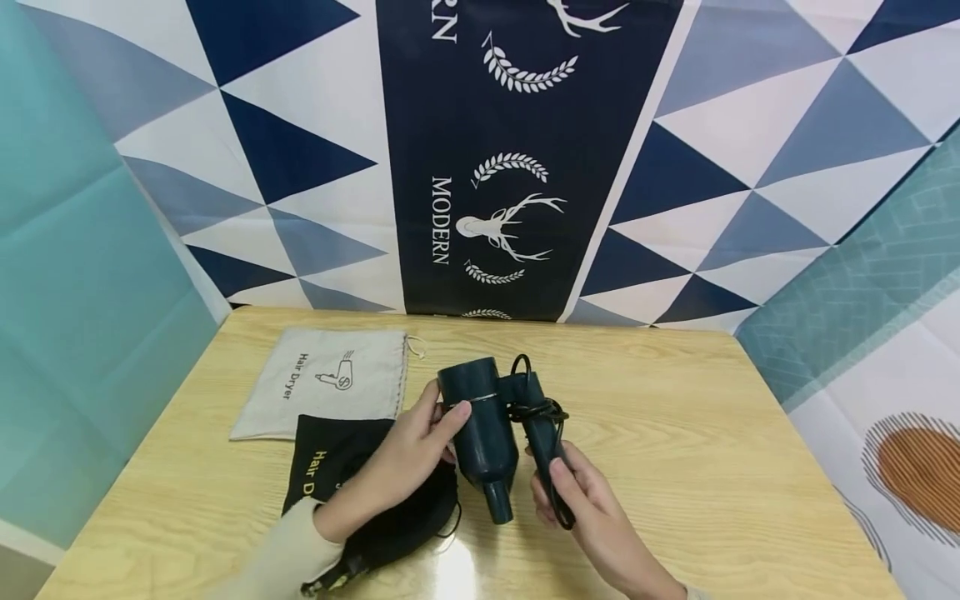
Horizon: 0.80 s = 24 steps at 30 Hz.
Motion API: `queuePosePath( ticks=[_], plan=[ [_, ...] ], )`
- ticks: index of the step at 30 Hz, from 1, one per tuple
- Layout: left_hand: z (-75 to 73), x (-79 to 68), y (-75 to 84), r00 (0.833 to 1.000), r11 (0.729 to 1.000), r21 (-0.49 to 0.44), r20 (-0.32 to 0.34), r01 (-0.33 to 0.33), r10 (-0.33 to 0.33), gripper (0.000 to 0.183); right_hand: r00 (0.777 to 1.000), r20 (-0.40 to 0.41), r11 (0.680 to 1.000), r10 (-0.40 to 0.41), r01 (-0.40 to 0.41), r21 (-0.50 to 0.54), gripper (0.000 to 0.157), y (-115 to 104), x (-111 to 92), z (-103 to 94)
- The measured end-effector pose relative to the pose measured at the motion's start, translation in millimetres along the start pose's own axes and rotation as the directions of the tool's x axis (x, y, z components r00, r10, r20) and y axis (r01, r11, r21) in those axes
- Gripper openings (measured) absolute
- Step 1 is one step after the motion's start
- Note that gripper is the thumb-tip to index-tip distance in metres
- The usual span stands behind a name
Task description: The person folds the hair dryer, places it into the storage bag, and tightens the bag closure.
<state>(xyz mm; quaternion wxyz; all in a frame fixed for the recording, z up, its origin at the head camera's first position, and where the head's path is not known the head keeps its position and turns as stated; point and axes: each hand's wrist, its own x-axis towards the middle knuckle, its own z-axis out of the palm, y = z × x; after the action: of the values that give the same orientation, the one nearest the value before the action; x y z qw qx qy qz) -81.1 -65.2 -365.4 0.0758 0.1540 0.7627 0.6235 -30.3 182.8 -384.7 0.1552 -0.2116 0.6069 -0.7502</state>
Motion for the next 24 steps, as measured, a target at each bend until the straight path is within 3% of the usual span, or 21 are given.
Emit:
queuePosePath(
  ticks=[4,7,12,17,20,24],
  plan=[
    [-19.9,0.5,3.7,0.997,0.968,0.249,0.072,0.006,-0.025,0.044,1.000,0.010,0.999,0.014,-0.015,0.035,0.034,-0.1,-5.1,-7.9],
    [-32.0,3.0,7.2,0.998,0.926,0.375,0.064,-0.032,0.009,0.033,1.000,0.005,0.999,0.025,-0.025,0.029,0.035,0.6,-8.3,-10.9],
    [-56.2,15.0,7.1,0.998,0.813,0.579,0.025,-0.056,0.051,0.016,0.999,-0.021,0.999,0.030,-0.029,0.018,0.034,1.1,-11.5,-14.0],
    [-84.9,34.2,3.2,0.999,0.715,0.698,0.049,-0.019,-0.022,0.022,0.999,-0.023,0.999,0.025,-0.025,0.026,0.033,2.7,-13.9,-16.7],
    [-97.9,47.7,-1.0,0.993,0.684,0.730,0.073,0.012,-0.095,0.026,0.999,-0.030,0.999,0.032,-0.031,0.027,0.032,4.3,-15.0,-18.0],
    [-108.2,65.5,-11.6,0.974,0.664,0.747,0.116,0.045,-0.196,0.030,0.997,-0.048,0.998,0.056,-0.056,0.017,0.033,5.8,-16.2,-18.9]
  ],
)
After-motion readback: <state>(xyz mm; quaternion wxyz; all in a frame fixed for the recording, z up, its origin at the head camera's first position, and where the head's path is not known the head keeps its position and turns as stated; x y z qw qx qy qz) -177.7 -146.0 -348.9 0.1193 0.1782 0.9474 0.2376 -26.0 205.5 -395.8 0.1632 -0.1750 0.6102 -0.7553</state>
